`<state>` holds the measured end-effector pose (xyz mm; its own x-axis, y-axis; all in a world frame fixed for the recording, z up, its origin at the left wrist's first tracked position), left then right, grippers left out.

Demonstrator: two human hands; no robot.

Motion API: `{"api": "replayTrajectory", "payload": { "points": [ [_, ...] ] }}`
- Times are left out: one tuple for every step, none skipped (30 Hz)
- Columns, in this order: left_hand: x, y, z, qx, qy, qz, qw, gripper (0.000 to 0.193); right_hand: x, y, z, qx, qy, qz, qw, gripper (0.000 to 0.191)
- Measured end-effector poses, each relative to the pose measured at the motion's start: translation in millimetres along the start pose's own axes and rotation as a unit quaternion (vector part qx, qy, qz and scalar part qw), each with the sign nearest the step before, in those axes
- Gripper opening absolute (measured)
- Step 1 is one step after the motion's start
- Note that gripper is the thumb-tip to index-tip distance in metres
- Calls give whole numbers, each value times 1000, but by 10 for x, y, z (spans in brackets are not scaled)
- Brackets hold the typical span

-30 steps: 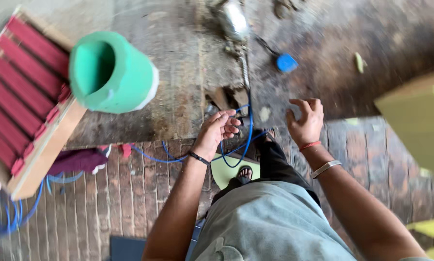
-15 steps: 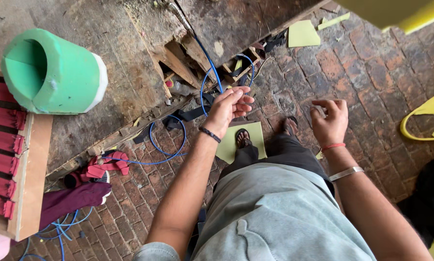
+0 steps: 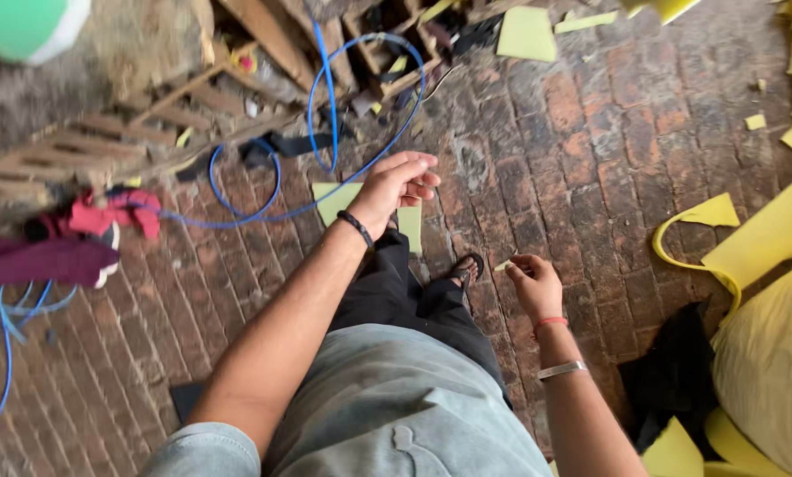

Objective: The person trims excess foam overhanging a curved wooden chair frame using a hand saw, working along the edges while steadying the foam with the other hand. They press and align the foam on the frame, then pick up a spray gun and apply adhesive to the foam edge.

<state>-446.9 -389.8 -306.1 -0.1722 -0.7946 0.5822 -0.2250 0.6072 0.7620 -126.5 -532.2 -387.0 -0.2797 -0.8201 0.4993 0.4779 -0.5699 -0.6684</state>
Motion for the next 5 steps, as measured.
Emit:
{"api": "replayTrajectory", "payload": {
  "points": [
    [24, -119, -40, 0, 13, 4, 1000, 29, -85, 125, -17, -2, -42, -12, 999, 30],
    [74, -246, -78, -2, 28, 7, 1000, 29, -175, 227, -58, -4, -85, -22, 996, 33],
    [141, -354, -57, -6, 41, 11, 999, 28, -234, 325, -116, 18, -110, -20, 994, 34],
    [215, -446, 5, -4, 57, 21, 998, 29, -275, 423, -164, 41, -133, -19, 990, 36],
    [288, -542, 63, -1, 69, 33, 997, 30, -297, 521, -218, 64, -152, -21, 986, 37]
  ]
}}
Point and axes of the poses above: each hand's wrist, its own x-axis away from the middle knuckle, its own z-axis out of the back of the hand, y = z × x, the point moved 1 cm from there along -x, towards the middle knuckle, and after that the axes turned 4 degrees about y, right-handed, at the moved point
